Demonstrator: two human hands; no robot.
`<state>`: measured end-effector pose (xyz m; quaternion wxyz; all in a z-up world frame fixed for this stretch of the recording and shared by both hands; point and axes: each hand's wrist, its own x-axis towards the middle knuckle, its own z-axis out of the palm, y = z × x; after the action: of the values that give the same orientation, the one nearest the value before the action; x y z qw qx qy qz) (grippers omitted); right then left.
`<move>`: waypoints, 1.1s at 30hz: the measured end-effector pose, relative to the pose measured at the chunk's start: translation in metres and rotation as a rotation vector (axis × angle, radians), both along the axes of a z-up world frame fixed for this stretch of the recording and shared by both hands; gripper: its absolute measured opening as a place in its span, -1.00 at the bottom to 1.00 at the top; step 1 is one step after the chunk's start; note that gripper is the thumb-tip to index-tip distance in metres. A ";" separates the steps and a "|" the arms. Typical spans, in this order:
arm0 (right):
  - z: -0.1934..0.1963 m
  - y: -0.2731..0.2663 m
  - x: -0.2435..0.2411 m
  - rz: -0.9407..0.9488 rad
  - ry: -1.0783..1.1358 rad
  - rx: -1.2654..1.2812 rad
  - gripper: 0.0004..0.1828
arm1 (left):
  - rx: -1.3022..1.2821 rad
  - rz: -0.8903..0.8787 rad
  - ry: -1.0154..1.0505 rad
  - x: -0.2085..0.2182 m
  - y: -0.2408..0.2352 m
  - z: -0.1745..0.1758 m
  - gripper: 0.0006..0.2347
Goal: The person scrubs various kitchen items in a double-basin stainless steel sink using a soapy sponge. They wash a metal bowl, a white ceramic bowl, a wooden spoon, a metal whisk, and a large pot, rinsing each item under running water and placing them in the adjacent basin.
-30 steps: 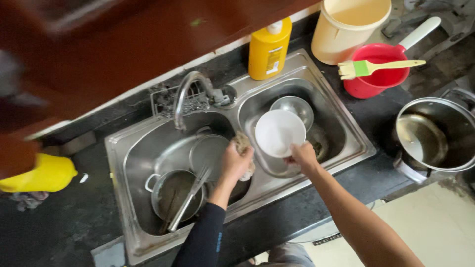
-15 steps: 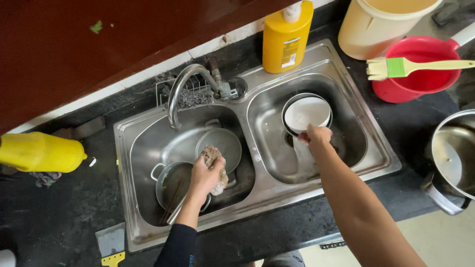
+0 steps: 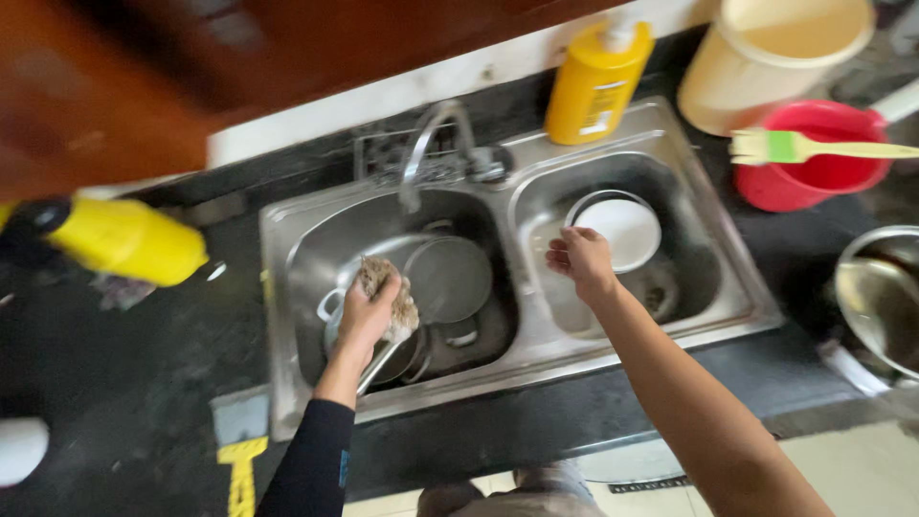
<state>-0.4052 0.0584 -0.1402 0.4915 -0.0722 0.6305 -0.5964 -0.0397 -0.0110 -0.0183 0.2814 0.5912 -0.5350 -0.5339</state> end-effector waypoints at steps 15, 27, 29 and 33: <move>-0.030 -0.054 0.327 0.646 0.622 0.602 -0.38 | 0.205 0.230 0.466 0.199 0.002 -0.022 -0.36; -0.143 -0.083 0.410 1.301 1.231 0.317 -0.57 | 0.151 0.387 0.752 0.235 0.010 -0.031 -0.56; -0.159 -0.093 0.416 1.229 1.221 0.394 -0.37 | 0.094 0.402 0.729 0.242 0.012 -0.031 -0.64; -0.169 -0.113 0.394 1.141 1.156 0.403 -0.77 | 0.162 0.384 0.984 0.260 0.009 -0.028 -0.82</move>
<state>-0.0111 -0.0544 -0.3093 0.3205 -0.5856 0.7446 -0.0008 0.2204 -0.0022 -0.0462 0.5454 0.3778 -0.1792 -0.7264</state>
